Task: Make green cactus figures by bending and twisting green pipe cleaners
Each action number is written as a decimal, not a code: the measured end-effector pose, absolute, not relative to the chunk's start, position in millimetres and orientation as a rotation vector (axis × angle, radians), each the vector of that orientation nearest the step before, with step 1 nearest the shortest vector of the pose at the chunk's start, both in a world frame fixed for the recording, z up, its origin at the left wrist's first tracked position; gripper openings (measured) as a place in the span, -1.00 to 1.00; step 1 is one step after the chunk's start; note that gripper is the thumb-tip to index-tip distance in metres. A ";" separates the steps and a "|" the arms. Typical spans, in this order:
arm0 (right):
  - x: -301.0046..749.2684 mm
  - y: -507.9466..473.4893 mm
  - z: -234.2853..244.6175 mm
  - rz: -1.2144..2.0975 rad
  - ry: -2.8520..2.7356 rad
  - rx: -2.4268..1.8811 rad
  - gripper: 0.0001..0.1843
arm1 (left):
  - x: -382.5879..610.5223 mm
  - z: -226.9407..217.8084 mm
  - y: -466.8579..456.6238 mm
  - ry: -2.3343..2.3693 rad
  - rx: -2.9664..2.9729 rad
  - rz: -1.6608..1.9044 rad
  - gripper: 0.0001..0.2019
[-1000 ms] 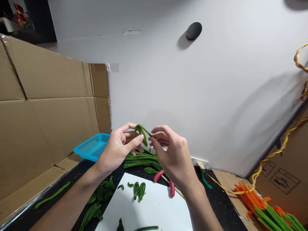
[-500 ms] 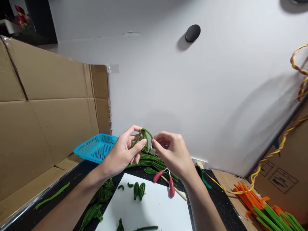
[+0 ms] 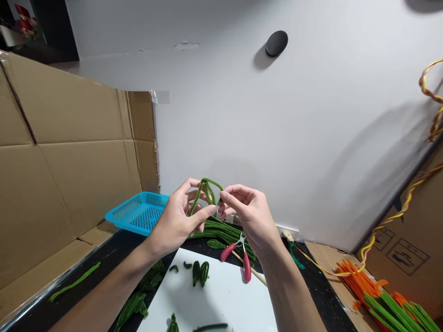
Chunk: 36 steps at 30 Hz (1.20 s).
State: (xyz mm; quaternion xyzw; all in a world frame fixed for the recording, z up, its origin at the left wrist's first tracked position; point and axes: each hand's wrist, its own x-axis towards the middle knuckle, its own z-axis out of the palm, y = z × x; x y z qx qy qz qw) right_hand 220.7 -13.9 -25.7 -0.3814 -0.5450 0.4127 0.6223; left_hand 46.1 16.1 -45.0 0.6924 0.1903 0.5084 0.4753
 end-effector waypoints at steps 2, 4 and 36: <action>219.7 -14.1 -25.3 0.923 -1.261 -0.883 -0.64 | 46.5 -46.2 17.6 0.461 1.689 1.263 -0.73; 218.4 -14.4 -24.8 0.901 -1.267 -0.882 -0.64 | 46.8 -46.9 18.4 0.448 1.677 1.254 -0.75; 218.1 -18.2 -26.7 0.660 -1.292 -0.940 -0.77 | 40.0 -41.4 18.8 0.475 1.818 1.241 -0.85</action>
